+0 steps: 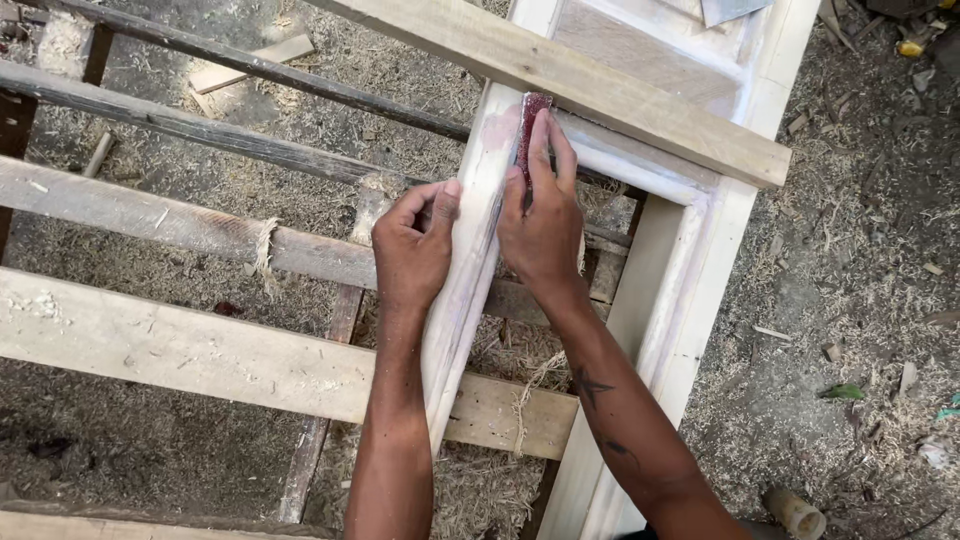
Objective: The person sands a wooden door frame using a metal scraper and a sanding block. They work on the edges and corners of the frame, smoothing the surface. The person then wipes the frame with their hand to remove dust.
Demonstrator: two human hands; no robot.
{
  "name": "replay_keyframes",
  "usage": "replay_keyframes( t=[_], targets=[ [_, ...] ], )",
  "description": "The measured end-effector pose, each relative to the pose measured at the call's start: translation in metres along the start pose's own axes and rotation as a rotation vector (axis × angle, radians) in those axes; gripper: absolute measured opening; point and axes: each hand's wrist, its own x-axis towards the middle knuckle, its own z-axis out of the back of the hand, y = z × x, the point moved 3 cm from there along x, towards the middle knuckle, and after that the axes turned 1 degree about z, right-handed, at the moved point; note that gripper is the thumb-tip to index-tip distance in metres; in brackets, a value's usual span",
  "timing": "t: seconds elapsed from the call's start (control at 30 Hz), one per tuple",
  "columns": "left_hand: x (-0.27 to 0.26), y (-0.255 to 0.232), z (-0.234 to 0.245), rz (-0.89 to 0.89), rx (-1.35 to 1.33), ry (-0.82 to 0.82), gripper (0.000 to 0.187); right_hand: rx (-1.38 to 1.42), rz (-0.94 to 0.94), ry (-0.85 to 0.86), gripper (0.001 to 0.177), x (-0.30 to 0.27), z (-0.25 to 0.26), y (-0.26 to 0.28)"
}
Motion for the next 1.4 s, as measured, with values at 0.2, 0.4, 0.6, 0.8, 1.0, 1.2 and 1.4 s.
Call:
replay_keyframes(
  t=[0.2, 0.4, 0.6, 0.8, 1.0, 1.2, 1.4],
  targets=[
    [0.004, 0.005, 0.0, 0.018, -0.012, 0.002, 0.025, -0.158, -0.319, 0.232, 0.06, 0.011, 0.01, 0.026],
    [-0.01, -0.01, 0.002, -0.263, 0.057, -0.069, 0.026, 0.313, -0.295, 0.232, 0.056, -0.018, 0.033, 0.026],
    [-0.013, -0.012, -0.007, -0.249, -0.357, 0.218, 0.04, 1.141, -0.356, 0.465, 0.07, -0.069, 0.029, 0.024],
    [-0.012, -0.007, -0.009, -0.168, -0.47, 0.269, 0.033, 1.122, -0.408, 0.38, 0.088, -0.072, 0.03, 0.032],
    [-0.01, -0.009, -0.008, -0.233, -0.469, 0.246, 0.034, 1.071, -0.612, 0.305, 0.078, -0.065, 0.032, 0.021],
    [-0.011, -0.01, -0.008, -0.223, -0.541, 0.329, 0.037, 1.075, -0.582, 0.272, 0.078, -0.071, 0.028, 0.018],
    [-0.011, -0.008, -0.01, -0.216, -0.406, 0.348, 0.046, 1.038, -0.553, 0.262, 0.079, -0.07, 0.027, 0.014]
  ],
)
